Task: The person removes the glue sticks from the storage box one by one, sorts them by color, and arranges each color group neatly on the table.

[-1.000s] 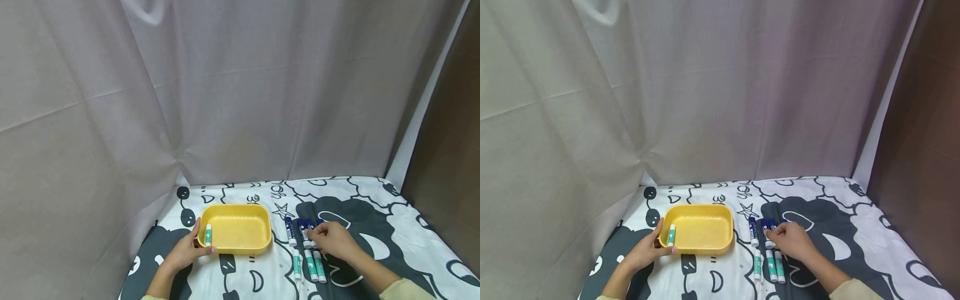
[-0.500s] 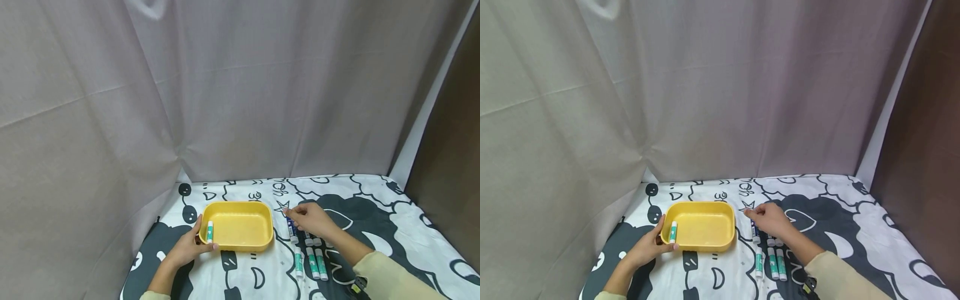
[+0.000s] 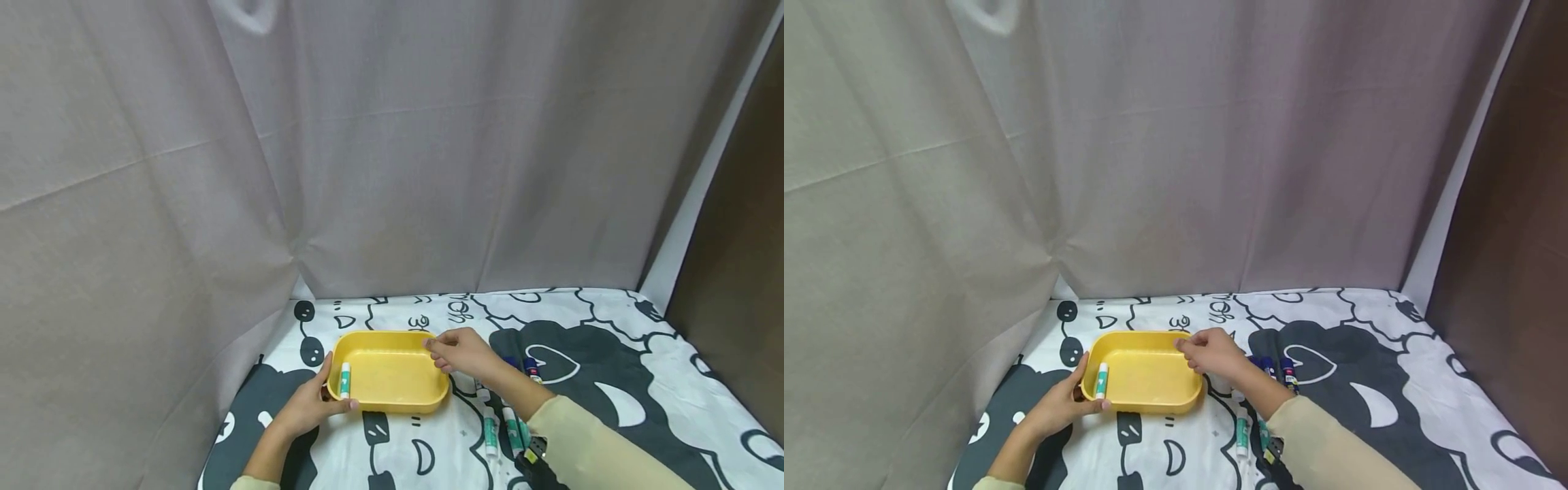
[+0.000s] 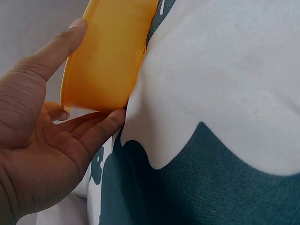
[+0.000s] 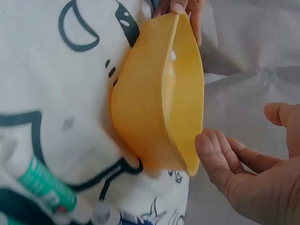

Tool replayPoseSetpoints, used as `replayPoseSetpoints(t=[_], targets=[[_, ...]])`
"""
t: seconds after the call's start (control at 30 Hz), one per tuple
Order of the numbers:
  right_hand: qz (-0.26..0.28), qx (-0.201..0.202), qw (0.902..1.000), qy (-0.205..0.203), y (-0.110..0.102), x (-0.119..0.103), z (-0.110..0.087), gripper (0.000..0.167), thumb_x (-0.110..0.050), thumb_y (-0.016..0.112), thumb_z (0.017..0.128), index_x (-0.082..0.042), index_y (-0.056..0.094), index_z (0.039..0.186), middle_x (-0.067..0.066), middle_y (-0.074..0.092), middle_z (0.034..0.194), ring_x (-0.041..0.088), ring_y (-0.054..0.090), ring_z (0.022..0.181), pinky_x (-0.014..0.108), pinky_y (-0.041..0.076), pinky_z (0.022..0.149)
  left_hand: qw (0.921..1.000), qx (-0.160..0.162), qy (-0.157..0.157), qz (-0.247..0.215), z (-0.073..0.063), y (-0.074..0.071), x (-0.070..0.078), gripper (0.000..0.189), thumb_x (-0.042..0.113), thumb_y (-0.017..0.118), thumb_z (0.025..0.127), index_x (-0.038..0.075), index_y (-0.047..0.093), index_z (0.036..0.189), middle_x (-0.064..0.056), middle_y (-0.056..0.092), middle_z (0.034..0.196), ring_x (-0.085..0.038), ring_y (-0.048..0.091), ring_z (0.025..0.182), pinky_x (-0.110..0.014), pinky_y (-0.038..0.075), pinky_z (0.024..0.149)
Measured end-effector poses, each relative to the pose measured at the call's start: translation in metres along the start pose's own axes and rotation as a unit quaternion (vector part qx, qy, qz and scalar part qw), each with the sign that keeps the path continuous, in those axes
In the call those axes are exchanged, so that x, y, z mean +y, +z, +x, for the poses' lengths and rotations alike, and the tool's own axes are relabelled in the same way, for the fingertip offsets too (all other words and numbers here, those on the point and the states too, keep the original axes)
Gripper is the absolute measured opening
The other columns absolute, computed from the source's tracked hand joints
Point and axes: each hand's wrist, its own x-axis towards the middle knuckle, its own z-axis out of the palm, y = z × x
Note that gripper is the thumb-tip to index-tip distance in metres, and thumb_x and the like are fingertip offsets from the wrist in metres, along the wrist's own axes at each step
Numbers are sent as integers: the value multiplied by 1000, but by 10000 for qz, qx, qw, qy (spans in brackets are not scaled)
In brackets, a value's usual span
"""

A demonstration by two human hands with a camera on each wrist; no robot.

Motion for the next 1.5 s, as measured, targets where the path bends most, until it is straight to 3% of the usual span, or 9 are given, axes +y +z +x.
replayPoseSetpoints(t=[0.27,0.47,0.63,0.93,1.07,1.2,1.5], targets=[[342,-213,9989,252,32,-4,17,48,-37,70,110,7,73,128,21,80,117,23,80,95,37,69,86,9998,-108,-124,-64,0,0,-4,136,54,99,79,22,13,180,-18,54,168,-25,62,122,-56,58,110],[599,-535,9967,110,52,-11,26,52,-37,72,108,11,72,130,23,79,115,26,81,98,41,69,89,9999,-39,-49,-102,0,-4,-4,136,53,99,79,21,14,180,-18,54,168,-25,63,125,-57,56,113],[861,-731,9936,60,66,-17,30,53,-35,73,107,13,70,130,27,79,116,32,81,100,44,69,92,9999,-38,39,-97,2,-5,-2,135,53,99,80,21,13,180,-17,58,164,-23,64,122,-53,57,108],[812,-706,9937,306,93,-17,39,54,-37,74,106,11,71,129,22,80,114,31,81,98,38,69,86,9998,-46,176,-24,2,-4,-1,135,54,98,81,18,13,180,-16,60,161,-21,63,117,-51,56,107],[856,-686,9923,583,105,-15,44,53,-38,73,107,9,70,130,20,80,115,30,79,99,39,69,90,9998,-63,192,9,1,-2,-2,135,54,98,81,18,13,180,-16,62,159,-21,63,114,-48,55,104],[1228,-869,9860,718,116,-11,49,55,-36,71,108,11,66,136,23,78,121,30,78,103,39,68,93,9998,-100,192,-20,2,-1,-3,134,54,98,82,18,13,180,-16,64,156,-21,62,111,-44,54,99],[2440,-1350,9553,976,134,-10,60,55,-24,62,111,18,56,145,32,73,132,37,79,115,42,66,100,9995,-134,279,-68,2,-3,-2,133,52,97,83,17,13,179,-20,58,163,-22,62,116,-43,54,100]])
